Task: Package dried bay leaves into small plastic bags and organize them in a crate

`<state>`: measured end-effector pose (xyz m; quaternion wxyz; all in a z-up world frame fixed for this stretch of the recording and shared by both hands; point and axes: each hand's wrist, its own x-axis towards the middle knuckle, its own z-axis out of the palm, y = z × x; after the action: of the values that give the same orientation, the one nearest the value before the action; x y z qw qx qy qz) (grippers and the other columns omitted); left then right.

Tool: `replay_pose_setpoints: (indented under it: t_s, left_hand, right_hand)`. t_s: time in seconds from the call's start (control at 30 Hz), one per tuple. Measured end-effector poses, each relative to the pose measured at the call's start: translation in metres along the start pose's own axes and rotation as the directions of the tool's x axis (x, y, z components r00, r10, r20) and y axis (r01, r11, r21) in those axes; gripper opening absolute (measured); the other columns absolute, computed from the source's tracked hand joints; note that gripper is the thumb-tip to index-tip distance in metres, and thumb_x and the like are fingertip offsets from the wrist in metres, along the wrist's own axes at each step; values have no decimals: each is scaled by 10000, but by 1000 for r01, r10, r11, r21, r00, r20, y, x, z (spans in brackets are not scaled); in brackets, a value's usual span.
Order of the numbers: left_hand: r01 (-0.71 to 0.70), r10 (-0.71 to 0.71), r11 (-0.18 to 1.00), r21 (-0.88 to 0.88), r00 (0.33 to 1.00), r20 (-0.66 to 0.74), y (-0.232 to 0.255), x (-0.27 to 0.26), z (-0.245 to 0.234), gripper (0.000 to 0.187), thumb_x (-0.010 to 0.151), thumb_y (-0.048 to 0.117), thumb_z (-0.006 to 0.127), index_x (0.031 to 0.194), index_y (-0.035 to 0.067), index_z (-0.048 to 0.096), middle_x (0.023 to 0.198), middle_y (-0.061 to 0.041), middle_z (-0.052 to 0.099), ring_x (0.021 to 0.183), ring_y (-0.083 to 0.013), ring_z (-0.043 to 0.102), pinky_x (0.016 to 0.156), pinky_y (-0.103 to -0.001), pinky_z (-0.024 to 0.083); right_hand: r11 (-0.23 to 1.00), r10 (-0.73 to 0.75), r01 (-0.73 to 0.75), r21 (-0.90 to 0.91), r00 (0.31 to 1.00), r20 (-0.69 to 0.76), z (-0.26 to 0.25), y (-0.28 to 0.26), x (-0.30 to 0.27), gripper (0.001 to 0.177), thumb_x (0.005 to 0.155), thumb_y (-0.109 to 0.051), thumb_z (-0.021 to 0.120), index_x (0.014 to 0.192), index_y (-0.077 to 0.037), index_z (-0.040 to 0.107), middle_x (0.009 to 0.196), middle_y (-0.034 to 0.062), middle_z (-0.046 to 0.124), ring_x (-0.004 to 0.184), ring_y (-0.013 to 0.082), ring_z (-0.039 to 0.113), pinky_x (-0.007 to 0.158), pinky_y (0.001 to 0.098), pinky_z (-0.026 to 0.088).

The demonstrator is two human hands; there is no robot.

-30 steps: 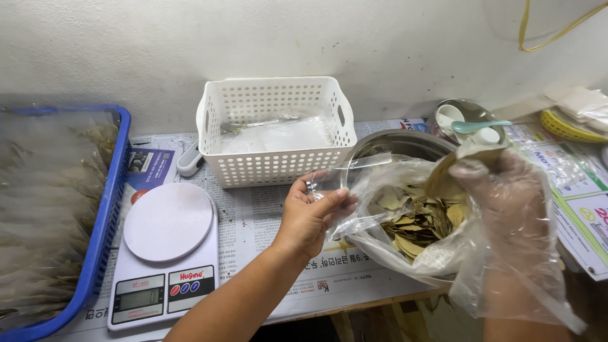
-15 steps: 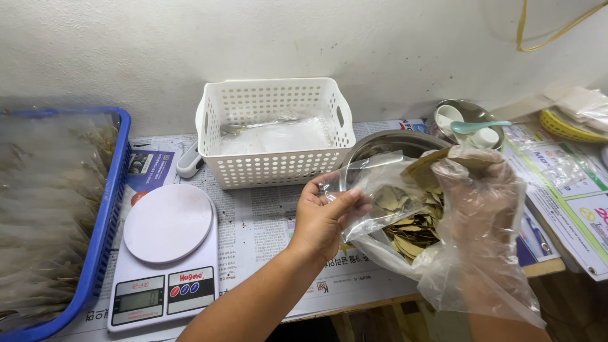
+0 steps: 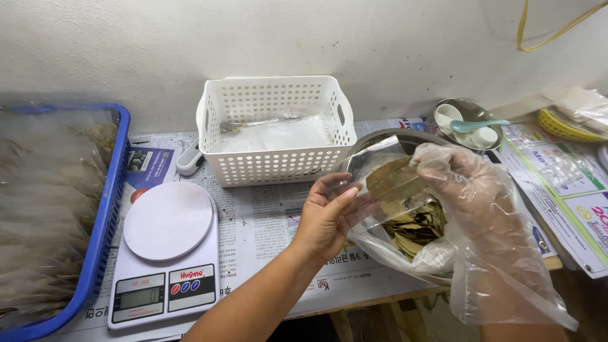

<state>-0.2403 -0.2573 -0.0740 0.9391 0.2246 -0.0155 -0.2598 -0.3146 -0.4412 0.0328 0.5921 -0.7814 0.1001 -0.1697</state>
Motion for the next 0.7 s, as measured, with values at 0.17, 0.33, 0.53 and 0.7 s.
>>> replay_pose_setpoints:
  t_s: [0.17, 0.33, 0.53, 0.7]
  left_hand:
    - [66, -65, 998, -20, 996, 64, -3, 2, -6, 208, 978, 83, 657, 1186, 85, 645, 1208, -224, 717, 942, -374, 730, 890, -630, 615]
    - [85, -88, 995, 48, 993, 83, -3, -1, -2, 325, 1056, 205, 545, 1360, 127, 629, 1298, -216, 702, 1149, -367, 702, 832, -603, 618]
    - [111, -113, 993, 37, 991, 66, 11, -3, -1, 388, 1080, 265, 476, 1446, 202, 589, 1317, -240, 678, 1181, -428, 670, 869, -655, 578]
    - [79, -86, 996, 51, 983, 161, 0, -7, -8, 427, 1076, 328, 512, 1490, 245, 573, 1307, -250, 689, 1099, -414, 705, 862, -548, 623]
  right_hand:
    - [963, -271, 271, 1, 962, -31, 6, -9, -8, 77, 904, -47, 715, 951, -18, 662, 1006, 107, 698, 996, 215, 691, 1009, 355, 638]
    - [926, -272, 259, -276, 962, -12, 10, 8, -3, 181, 801, -179, 834, 851, -45, 724, 923, 89, 748, 833, 190, 727, 761, 274, 611]
    - [839, -442, 482, -251, 874, 202, -13, 48, 26, 255, 808, -248, 783, 983, -86, 694, 1231, 113, 675, 1193, 242, 666, 1020, 349, 571]
    - [950, 222, -236, -205, 971, -92, 56, -54, -17, 452, 784, -109, 874, 1180, -32, 671, 998, 140, 697, 965, 266, 684, 998, 423, 542]
